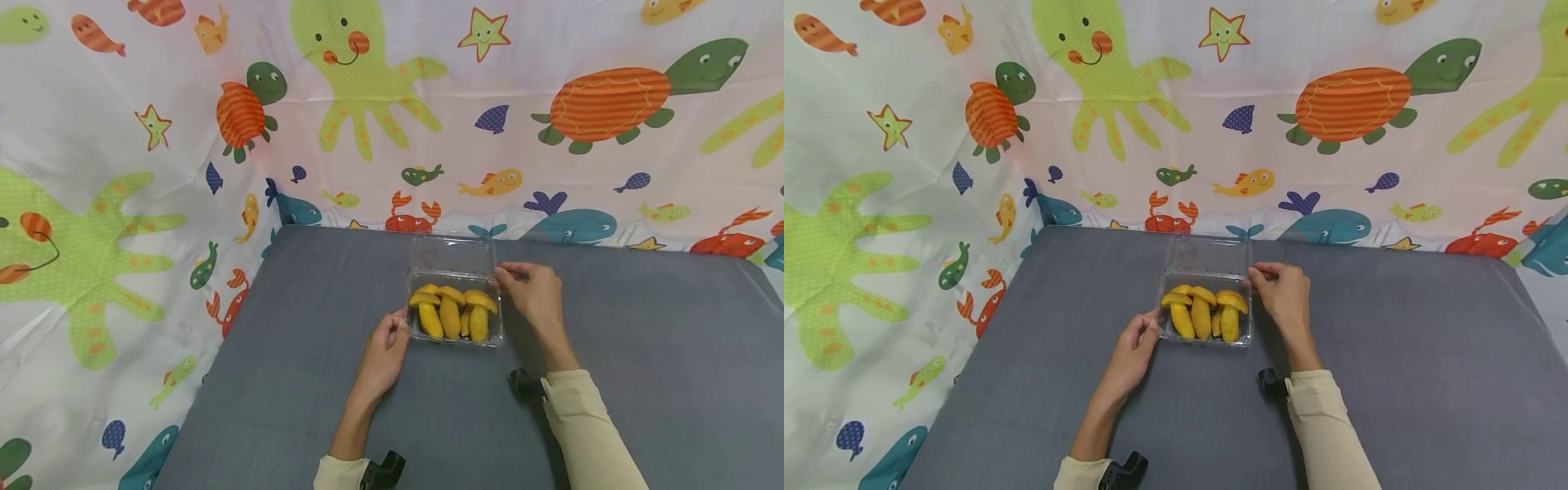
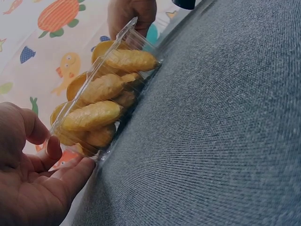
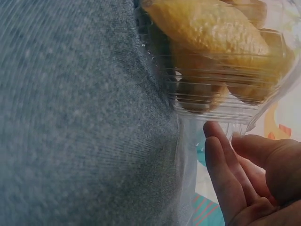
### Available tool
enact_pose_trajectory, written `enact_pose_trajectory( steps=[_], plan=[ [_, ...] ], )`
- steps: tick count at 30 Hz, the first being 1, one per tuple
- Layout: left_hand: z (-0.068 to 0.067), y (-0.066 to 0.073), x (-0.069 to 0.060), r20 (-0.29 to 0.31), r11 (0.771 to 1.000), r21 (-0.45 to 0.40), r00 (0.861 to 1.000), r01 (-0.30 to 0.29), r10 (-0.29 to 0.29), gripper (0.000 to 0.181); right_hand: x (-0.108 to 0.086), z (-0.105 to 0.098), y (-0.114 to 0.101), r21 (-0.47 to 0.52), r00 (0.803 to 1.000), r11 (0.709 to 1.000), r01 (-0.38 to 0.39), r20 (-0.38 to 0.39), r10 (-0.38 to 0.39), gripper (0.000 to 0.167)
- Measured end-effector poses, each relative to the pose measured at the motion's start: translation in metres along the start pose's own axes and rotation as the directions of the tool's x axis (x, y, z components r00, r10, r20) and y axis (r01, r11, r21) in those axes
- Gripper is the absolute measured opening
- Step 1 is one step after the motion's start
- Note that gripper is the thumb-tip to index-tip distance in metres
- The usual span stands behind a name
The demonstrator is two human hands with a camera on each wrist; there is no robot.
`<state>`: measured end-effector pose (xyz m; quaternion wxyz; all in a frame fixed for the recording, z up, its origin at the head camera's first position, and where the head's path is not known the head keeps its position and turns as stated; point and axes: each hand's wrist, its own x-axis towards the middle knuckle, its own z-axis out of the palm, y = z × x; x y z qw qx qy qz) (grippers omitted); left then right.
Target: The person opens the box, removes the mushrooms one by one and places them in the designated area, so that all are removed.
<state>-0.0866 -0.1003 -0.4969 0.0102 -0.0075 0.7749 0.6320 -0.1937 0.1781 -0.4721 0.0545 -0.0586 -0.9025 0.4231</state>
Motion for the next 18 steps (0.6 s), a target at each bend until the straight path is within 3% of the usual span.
enact_pose_trajectory(
  steps=[8,18],
  plan=[
    [0.001,0.000,0.001,-0.012,1.000,0.005,1.000,0.000,0.000,0.018,-0.004,-0.003,-0.004,-0.013,0.999,0.999,0.034,-0.011,-0.034,0.038],
    [0.001,0.000,0.000,-0.016,1.000,0.001,1.000,0.001,-0.001,0.018,-0.011,-0.009,-0.010,-0.011,0.990,0.992,0.130,-0.048,-0.130,0.037]
  ],
)
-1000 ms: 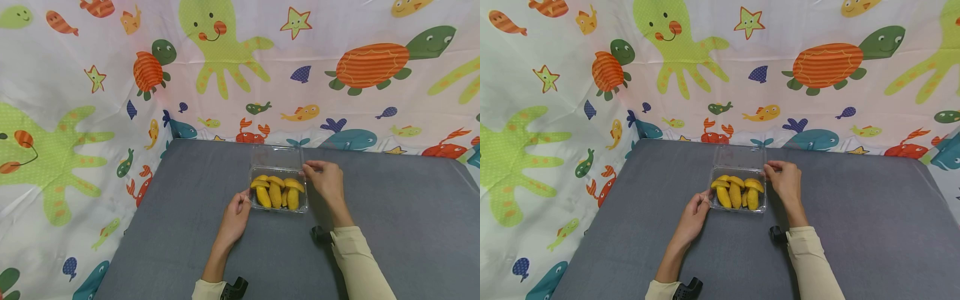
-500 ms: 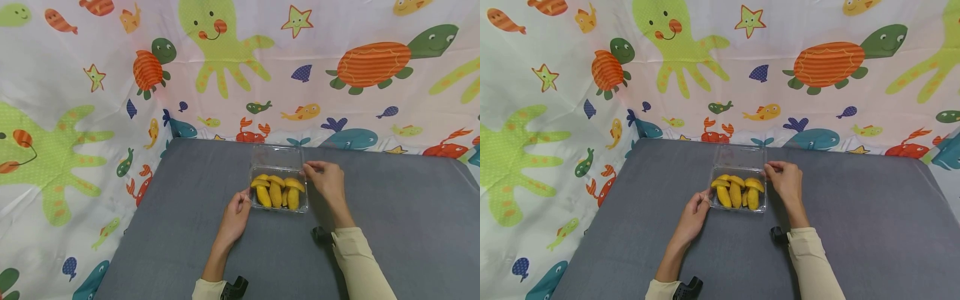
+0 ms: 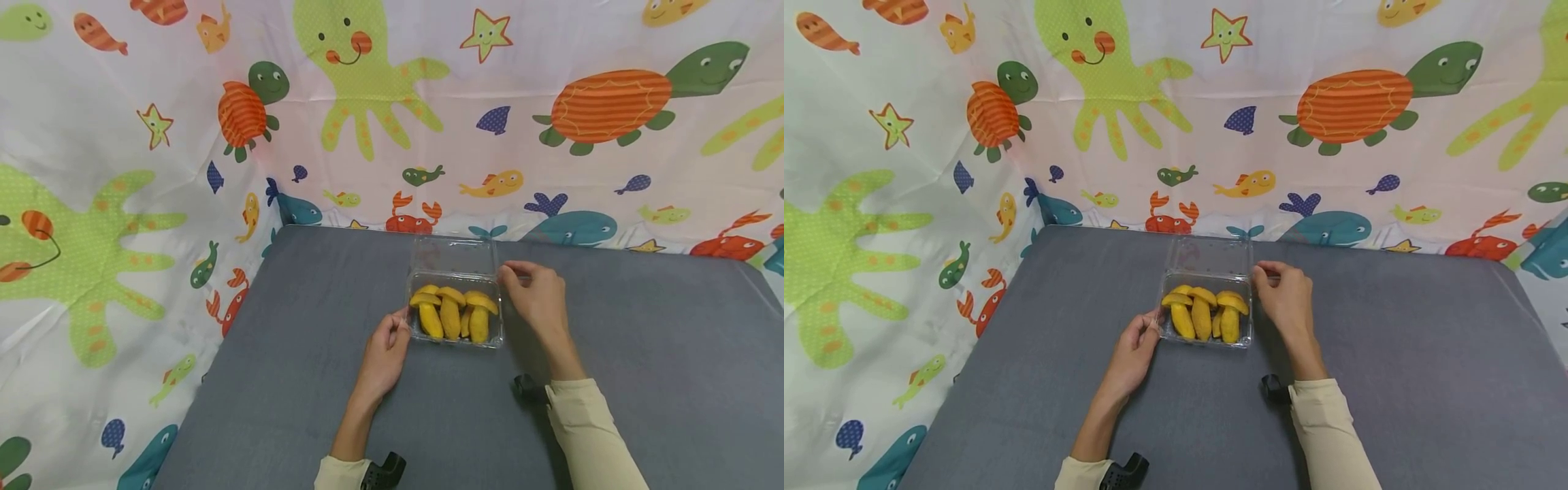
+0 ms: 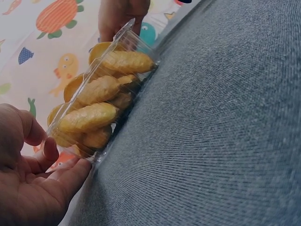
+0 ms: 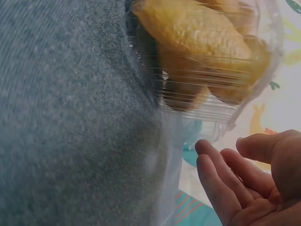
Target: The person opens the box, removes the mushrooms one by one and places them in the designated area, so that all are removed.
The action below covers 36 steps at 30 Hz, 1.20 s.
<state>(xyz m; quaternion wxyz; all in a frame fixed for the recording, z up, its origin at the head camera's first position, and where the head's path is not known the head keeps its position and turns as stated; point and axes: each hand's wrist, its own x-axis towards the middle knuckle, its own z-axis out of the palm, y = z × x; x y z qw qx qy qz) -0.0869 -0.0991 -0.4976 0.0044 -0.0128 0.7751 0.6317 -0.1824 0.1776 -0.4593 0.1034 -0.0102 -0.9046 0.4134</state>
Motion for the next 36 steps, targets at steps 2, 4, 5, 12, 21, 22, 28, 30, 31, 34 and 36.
enact_pose_trajectory(
  steps=[2,4,5,12,21,22,28,30,31,34,36],
  plan=[
    [0.000,-0.001,-0.001,-0.001,1.000,0.003,1.000,-0.002,0.002,0.019,-0.002,-0.001,-0.001,0.013,1.000,1.000,0.013,-0.010,-0.013,0.035],
    [0.000,-0.002,-0.001,-0.005,1.000,0.009,1.000,-0.006,0.006,0.019,-0.004,-0.002,-0.002,0.027,1.000,0.999,0.024,-0.016,-0.024,0.035],
    [0.000,-0.003,-0.001,-0.007,1.000,0.013,1.000,-0.006,0.006,0.020,-0.005,-0.003,-0.002,0.034,0.999,0.999,0.030,-0.019,-0.030,0.034],
    [0.001,-0.002,-0.001,-0.013,1.000,0.019,1.000,0.006,-0.005,0.020,-0.010,-0.009,-0.010,0.078,0.989,0.985,0.151,-0.003,-0.151,0.030],
    [0.001,-0.002,-0.002,-0.018,1.000,0.014,1.000,0.005,-0.004,0.019,-0.021,-0.019,-0.017,0.045,0.922,0.929,0.367,0.116,-0.370,0.033],
    [0.002,-0.002,-0.002,-0.018,1.000,0.018,1.000,0.008,-0.008,0.018,-0.022,-0.020,-0.017,0.026,0.912,0.922,0.387,0.138,-0.387,0.034],
    [0.002,-0.001,-0.002,-0.023,0.999,0.032,1.000,0.008,-0.007,0.018,-0.027,-0.025,-0.010,-0.026,0.853,0.874,0.485,0.233,-0.466,0.046],
    [0.002,-0.001,-0.001,-0.026,0.999,0.036,1.000,0.006,-0.005,0.018,-0.028,-0.026,-0.008,-0.027,0.828,0.851,0.525,0.249,-0.503,0.049],
    [0.002,0.000,-0.001,-0.027,0.999,0.038,1.000,0.007,-0.006,0.018,-0.028,-0.026,-0.007,-0.029,0.816,0.839,0.543,0.255,-0.519,0.051],
    [0.002,0.001,-0.001,-0.026,0.999,0.034,1.000,0.013,-0.013,0.019,-0.030,-0.026,-0.003,-0.032,0.789,0.815,0.578,0.276,-0.549,0.055],
    [0.002,0.001,-0.001,-0.025,0.999,0.030,1.000,0.018,-0.017,0.019,-0.031,-0.026,0.000,-0.040,0.781,0.809,0.587,0.291,-0.552,0.056]
  ],
)
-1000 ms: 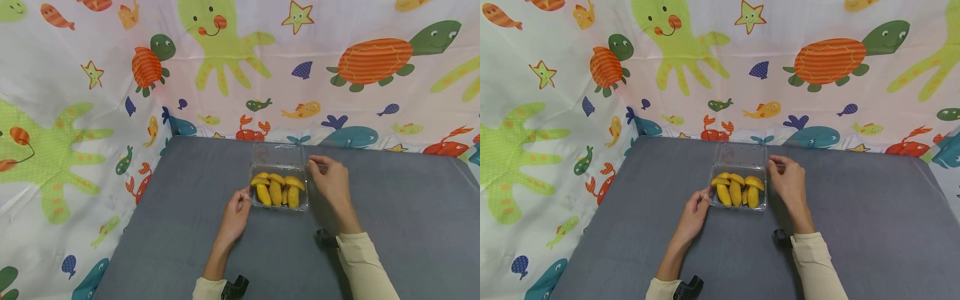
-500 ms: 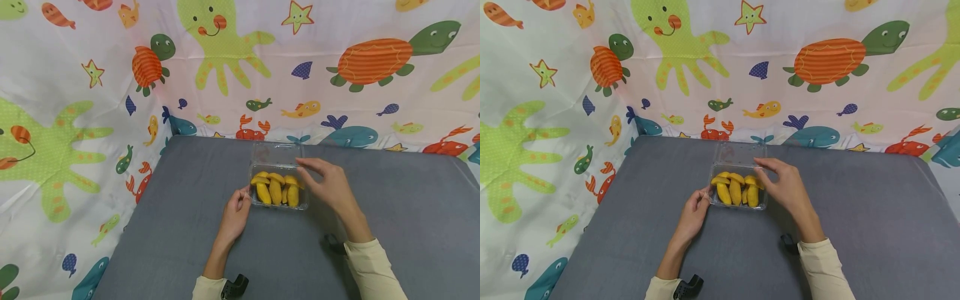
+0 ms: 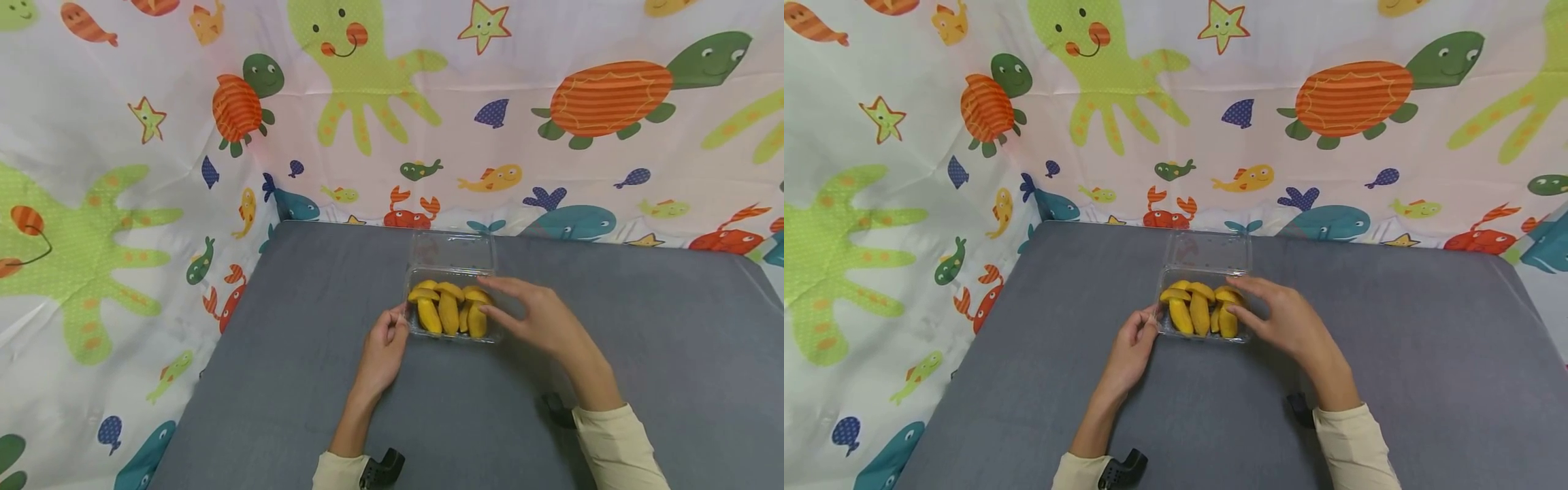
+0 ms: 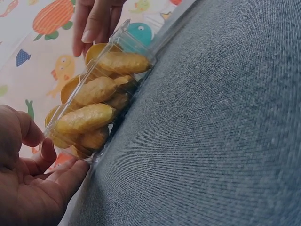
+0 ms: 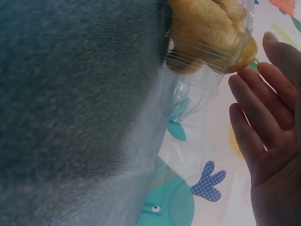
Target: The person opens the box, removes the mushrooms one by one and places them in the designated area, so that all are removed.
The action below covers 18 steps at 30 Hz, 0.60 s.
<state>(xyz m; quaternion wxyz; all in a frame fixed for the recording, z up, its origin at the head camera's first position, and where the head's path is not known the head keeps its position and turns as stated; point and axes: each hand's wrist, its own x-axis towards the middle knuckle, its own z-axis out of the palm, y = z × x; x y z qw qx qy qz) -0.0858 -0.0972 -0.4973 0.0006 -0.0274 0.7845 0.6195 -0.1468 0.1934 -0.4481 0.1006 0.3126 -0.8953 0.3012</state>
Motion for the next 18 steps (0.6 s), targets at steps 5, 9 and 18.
enact_pose_trajectory(
  steps=[5,9,18],
  plan=[
    [-0.0003,-0.0005,-0.0002,-0.002,1.000,-0.013,1.000,-0.002,0.002,0.020,-0.0040,0.0029,0.0030,-0.015,1.000,1.000,0.001,0.024,-0.001,0.057],
    [-0.0004,-0.0021,0.0001,-0.001,1.000,-0.027,1.000,-0.001,0.001,0.021,-0.0059,0.0067,0.0054,-0.010,1.000,1.000,0.016,0.026,-0.016,0.057],
    [-0.0006,-0.0016,-0.0005,0.015,0.999,-0.040,1.000,0.000,0.000,0.021,-0.0071,0.0087,0.0045,-0.009,0.999,1.000,-0.014,0.049,0.014,0.057]
  ],
)
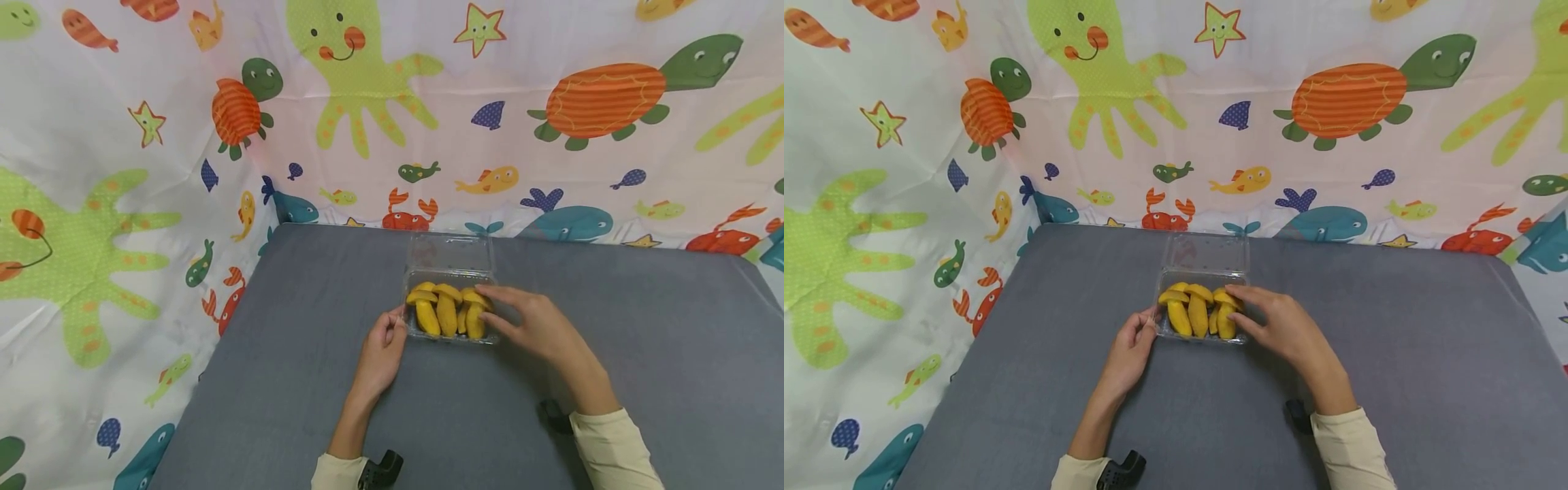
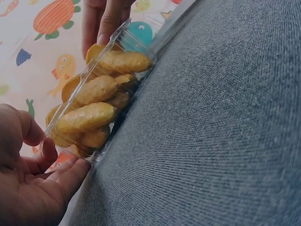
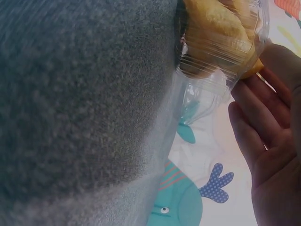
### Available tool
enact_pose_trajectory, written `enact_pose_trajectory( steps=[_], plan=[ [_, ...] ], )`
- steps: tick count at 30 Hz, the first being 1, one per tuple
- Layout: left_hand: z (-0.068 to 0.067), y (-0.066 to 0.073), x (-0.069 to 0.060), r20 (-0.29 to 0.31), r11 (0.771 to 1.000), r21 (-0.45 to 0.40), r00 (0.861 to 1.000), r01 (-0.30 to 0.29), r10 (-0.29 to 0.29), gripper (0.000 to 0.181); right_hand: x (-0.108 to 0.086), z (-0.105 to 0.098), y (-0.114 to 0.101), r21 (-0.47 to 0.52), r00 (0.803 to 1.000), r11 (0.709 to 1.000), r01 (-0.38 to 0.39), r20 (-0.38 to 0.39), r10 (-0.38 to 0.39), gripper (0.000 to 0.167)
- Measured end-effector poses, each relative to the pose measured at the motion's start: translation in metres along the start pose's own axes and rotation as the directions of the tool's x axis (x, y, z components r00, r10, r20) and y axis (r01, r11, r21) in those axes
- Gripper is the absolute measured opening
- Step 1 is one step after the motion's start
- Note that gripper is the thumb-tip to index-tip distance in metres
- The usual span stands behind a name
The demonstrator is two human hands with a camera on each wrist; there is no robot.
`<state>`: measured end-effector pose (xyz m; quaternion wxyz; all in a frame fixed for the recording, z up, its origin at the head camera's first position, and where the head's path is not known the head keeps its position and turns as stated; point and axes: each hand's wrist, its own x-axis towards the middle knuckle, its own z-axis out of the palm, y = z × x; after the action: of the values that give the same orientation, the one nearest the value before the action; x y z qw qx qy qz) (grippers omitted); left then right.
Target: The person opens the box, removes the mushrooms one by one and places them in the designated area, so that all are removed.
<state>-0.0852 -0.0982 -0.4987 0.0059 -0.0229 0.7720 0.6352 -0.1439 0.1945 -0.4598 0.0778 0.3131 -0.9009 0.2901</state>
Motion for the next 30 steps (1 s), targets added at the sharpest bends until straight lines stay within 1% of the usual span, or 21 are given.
enact_pose_trajectory(
  steps=[6,10,15,19,27,30],
  plan=[
    [-0.0004,-0.0001,0.0002,0.004,1.000,0.001,1.000,-0.007,0.007,0.020,0.0017,0.0010,-0.0017,-0.014,0.999,0.999,-0.030,0.020,0.030,0.054],
    [-0.0004,0.0004,-0.0003,0.001,1.000,0.008,1.000,-0.017,0.017,0.018,0.0023,0.0028,-0.0025,-0.018,0.999,0.999,-0.037,0.016,0.037,0.052],
    [-0.0005,0.0005,-0.0004,-0.009,0.999,0.033,1.000,-0.028,0.028,0.016,0.0028,0.0051,-0.0021,-0.028,1.000,0.999,-0.022,-0.016,0.021,0.052],
    [-0.0011,-0.0004,-0.0009,-0.010,0.998,0.051,1.000,-0.026,0.027,0.016,0.0023,0.0064,-0.0018,-0.027,1.000,1.000,-0.016,-0.026,0.015,0.051],
    [-0.0005,0.0007,0.0003,-0.011,0.998,0.054,0.999,-0.037,0.037,0.017,0.0032,0.0062,-0.0003,-0.025,0.997,1.000,0.013,-0.070,-0.015,0.050],
    [0.0001,0.0017,-0.0001,-0.009,0.998,0.048,1.000,-0.028,0.029,0.018,0.0025,0.0069,0.0001,-0.023,0.996,0.999,0.025,-0.082,-0.027,0.050]
  ],
)
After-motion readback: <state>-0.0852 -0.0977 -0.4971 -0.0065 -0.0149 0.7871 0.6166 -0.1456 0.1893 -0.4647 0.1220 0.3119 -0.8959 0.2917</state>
